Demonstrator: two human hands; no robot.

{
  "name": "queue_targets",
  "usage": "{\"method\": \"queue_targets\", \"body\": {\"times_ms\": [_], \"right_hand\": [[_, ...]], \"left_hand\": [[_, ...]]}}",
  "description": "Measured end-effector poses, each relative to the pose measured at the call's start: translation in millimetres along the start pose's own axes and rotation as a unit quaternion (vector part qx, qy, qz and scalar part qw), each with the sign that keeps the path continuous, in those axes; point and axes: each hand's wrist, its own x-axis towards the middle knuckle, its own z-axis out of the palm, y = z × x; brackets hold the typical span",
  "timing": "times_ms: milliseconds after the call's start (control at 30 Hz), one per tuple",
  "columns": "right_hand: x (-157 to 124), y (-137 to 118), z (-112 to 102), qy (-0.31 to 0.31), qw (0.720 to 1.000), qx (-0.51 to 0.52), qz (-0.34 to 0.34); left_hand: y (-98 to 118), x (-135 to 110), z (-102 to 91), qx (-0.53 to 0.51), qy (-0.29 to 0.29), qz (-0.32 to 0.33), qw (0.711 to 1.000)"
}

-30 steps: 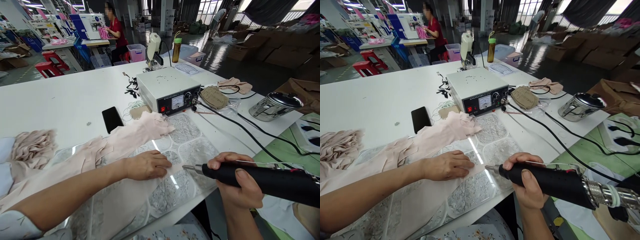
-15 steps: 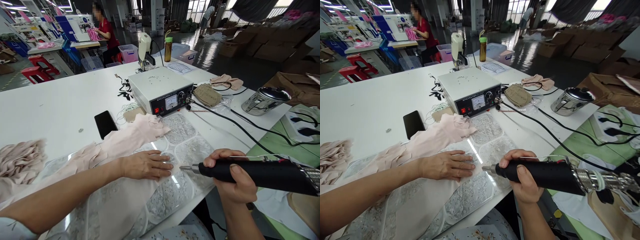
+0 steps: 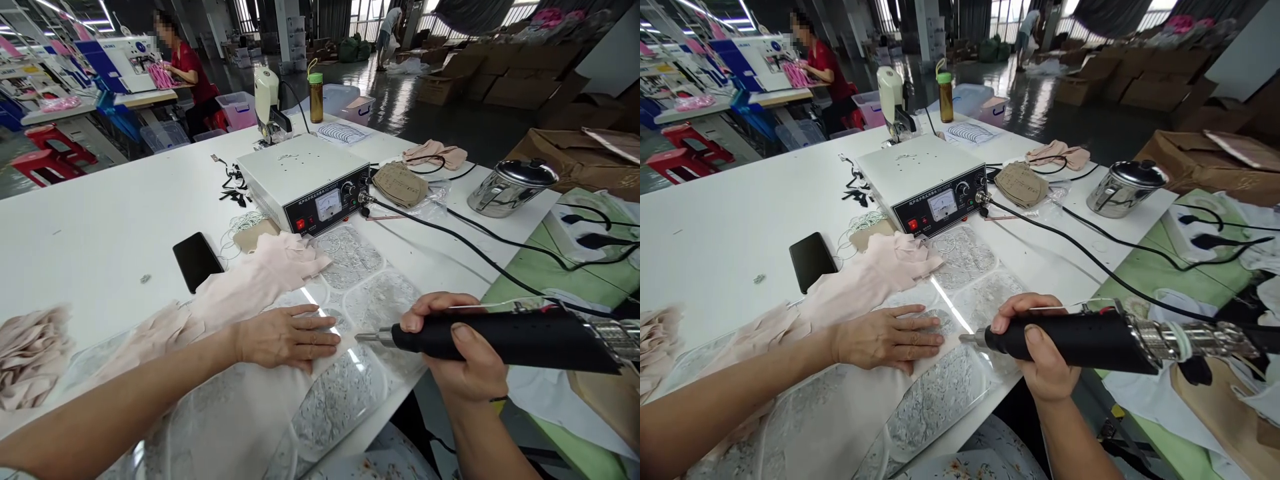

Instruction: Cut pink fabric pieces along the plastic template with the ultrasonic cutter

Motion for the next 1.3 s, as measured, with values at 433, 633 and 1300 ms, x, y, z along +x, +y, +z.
{"method": "queue_targets", "body": {"times_ms": [433,633,1300], "right_hand": [[1.0,-1.5,0.3,0.007,1.0,0.009,0.01],[1.3,-0.5,-0.6,0.015,1.0,0.008,0.008],[6.4,-0.6,3.0,0.018,1.0,0.01,0.018]], "left_hand": [[-1.9,7.3,-8.9,-0.036,-0.048,0.001,0.998],[-3.8,6.9,-6.8,-0.009,-0.029,0.025,0.999],[-6.2,13.9,-9.2,-0.099,-0.051,-0.005,0.994]]}}
